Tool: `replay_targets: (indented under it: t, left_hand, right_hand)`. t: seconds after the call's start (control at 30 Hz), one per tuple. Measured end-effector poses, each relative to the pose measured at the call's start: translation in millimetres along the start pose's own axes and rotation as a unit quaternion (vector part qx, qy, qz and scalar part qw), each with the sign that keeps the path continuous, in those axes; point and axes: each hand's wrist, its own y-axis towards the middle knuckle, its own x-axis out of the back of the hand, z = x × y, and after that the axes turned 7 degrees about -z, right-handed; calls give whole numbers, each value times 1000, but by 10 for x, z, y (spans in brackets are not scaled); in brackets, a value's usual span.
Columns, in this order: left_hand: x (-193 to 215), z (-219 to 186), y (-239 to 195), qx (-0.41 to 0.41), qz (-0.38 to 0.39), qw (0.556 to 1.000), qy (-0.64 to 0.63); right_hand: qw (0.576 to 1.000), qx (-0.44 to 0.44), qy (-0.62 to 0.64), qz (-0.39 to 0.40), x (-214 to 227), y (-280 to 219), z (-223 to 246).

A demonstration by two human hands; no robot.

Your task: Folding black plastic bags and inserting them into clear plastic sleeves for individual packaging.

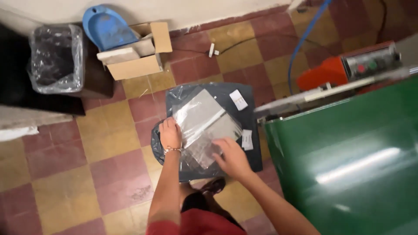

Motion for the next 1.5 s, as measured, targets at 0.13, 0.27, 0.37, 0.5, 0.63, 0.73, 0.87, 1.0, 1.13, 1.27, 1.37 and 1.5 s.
replay_targets:
  t: [0.13,0.27,0.37,0.5,0.63,0.73,0.87,1.0,1.13,1.27,1.37,1.5]
  left_hand:
    - [-290,243,-130,-6,11,1000,8]
    - [-110,161,79,-33,38,997,63]
    - [-43,168,142,-59,40,995,72]
    - [22,182,135,-72,56,995,41]
    - [-67,229,55,-49,104,993,-39]
    - [153,170,247,-24,167,982,-85]
    - [56,277,274,-56,184,977,-93]
    - [28,277,338,-122,250,959,-50]
    - [152,243,544,-179,334,925,-38]
    - [-137,393,474,-232,360,903,-33]
    - [-159,439,543,-310,351,883,-23]
    - [-132,446,490,-324,257,910,-18]
  right_hand:
    - [986,34,-124,107,-733,859,-106]
    - [963,66,-241,102,-1542,1274,-534]
    - [945,132,-285,88,-1961,1381,-832]
    - [944,198,-261,36,-2211,1325,-1043]
    - [968,-95,-135,187,-1974,1381,-642]
    - [949,-228,-46,213,-1980,1419,-575]
    - [925,-314,120,179,-1997,1314,-774]
    - [881,-386,241,128,-1914,1286,-788]
    - [913,-337,166,160,-1893,1288,-883]
    - [927,-313,131,160,-2008,1246,-917]
    - [947,-271,62,161,-1992,1311,-852]
    - [937,-299,38,177,-1929,1377,-703]
